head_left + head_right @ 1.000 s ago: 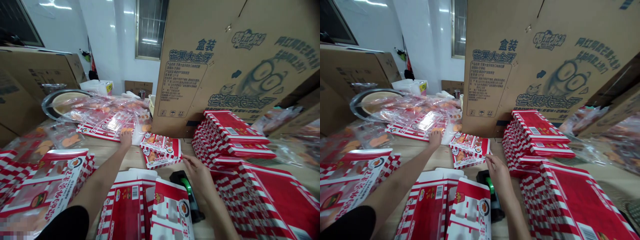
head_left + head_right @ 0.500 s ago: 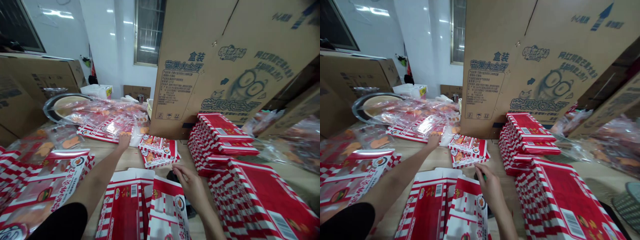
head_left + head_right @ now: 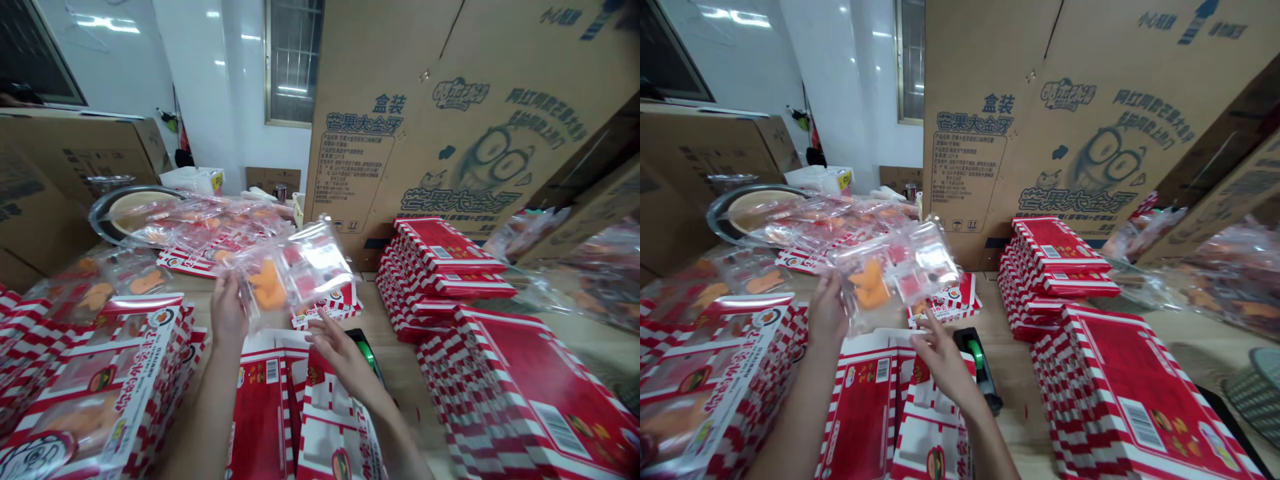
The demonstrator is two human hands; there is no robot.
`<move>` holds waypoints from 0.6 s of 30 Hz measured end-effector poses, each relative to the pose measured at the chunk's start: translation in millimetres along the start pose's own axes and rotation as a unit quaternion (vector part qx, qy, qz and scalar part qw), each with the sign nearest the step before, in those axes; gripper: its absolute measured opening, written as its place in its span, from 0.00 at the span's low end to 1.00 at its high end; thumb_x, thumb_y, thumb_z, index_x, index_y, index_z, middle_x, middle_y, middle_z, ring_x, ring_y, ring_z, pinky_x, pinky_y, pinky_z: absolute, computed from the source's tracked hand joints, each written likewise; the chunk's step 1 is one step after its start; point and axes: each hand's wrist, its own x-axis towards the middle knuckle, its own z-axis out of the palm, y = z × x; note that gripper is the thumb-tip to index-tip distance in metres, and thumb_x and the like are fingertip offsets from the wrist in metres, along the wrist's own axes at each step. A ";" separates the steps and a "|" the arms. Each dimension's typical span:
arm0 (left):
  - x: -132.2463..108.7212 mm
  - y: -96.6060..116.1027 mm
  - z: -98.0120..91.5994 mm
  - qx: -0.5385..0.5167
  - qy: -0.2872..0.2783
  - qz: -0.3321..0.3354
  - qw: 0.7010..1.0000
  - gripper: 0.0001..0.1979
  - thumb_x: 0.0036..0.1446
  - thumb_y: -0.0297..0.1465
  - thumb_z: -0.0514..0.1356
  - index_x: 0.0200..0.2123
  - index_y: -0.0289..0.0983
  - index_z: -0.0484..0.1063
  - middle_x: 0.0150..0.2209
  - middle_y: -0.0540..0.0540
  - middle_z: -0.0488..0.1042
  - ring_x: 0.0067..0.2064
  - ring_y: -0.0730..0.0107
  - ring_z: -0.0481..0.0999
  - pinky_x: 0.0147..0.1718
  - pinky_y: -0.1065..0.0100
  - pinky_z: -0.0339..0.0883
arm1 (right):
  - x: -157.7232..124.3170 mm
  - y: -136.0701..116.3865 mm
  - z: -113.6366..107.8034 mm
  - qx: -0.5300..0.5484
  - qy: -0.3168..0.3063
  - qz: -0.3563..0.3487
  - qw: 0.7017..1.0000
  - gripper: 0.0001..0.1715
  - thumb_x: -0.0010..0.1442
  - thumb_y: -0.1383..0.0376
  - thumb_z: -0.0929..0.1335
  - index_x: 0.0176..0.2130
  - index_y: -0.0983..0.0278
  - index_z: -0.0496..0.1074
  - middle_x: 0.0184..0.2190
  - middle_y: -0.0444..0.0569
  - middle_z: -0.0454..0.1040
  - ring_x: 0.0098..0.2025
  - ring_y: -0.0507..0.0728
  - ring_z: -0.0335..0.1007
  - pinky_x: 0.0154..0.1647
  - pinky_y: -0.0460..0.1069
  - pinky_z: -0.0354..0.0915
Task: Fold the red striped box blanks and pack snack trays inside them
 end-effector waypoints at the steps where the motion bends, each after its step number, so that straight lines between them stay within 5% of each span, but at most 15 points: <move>1: -13.3 0.0 0.0 -0.007 -0.037 -0.025 0.999 0.16 0.46 0.44 0.61 0.33 0.38 0.66 0.25 0.53 0.71 0.24 0.77 0.71 0.25 0.75 0.66 | -1.7 -2.0 5.5 0.045 -0.001 0.000 0.999 0.24 0.49 0.55 0.70 0.44 0.62 0.72 0.45 0.51 0.74 0.42 0.58 0.73 0.46 0.55 0.67; 6: -51.8 -23.8 1.4 0.116 -0.308 -0.113 0.937 0.19 0.55 0.44 0.53 0.42 0.37 0.68 0.41 0.43 0.75 0.42 0.64 0.74 0.40 0.65 0.68 | -10.3 -19.6 -2.7 0.218 0.128 -0.060 0.966 0.17 0.51 0.60 0.70 0.42 0.62 0.73 0.38 0.48 0.78 0.41 0.58 0.74 0.43 0.53 0.69; 12: -72.5 -71.7 6.6 0.251 -0.367 -0.118 0.888 0.16 0.33 0.33 0.69 0.30 0.38 0.72 0.41 0.40 0.74 0.50 0.49 0.67 0.52 0.56 0.55 | -25.6 -22.2 -36.9 0.237 0.232 -0.075 0.940 0.14 0.45 0.65 0.73 0.35 0.61 0.74 0.31 0.44 0.79 0.35 0.56 0.75 0.36 0.50 0.71; 18: -80.6 -62.5 -1.8 0.243 -0.455 -0.122 0.848 0.09 0.48 0.37 0.59 0.28 0.37 0.67 0.30 0.49 0.71 0.36 0.63 0.71 0.40 0.64 0.62 | -29.9 -12.8 -46.6 0.235 0.321 -0.107 0.911 0.13 0.44 0.64 0.73 0.35 0.61 0.73 0.33 0.42 0.79 0.37 0.55 0.75 0.39 0.50 0.71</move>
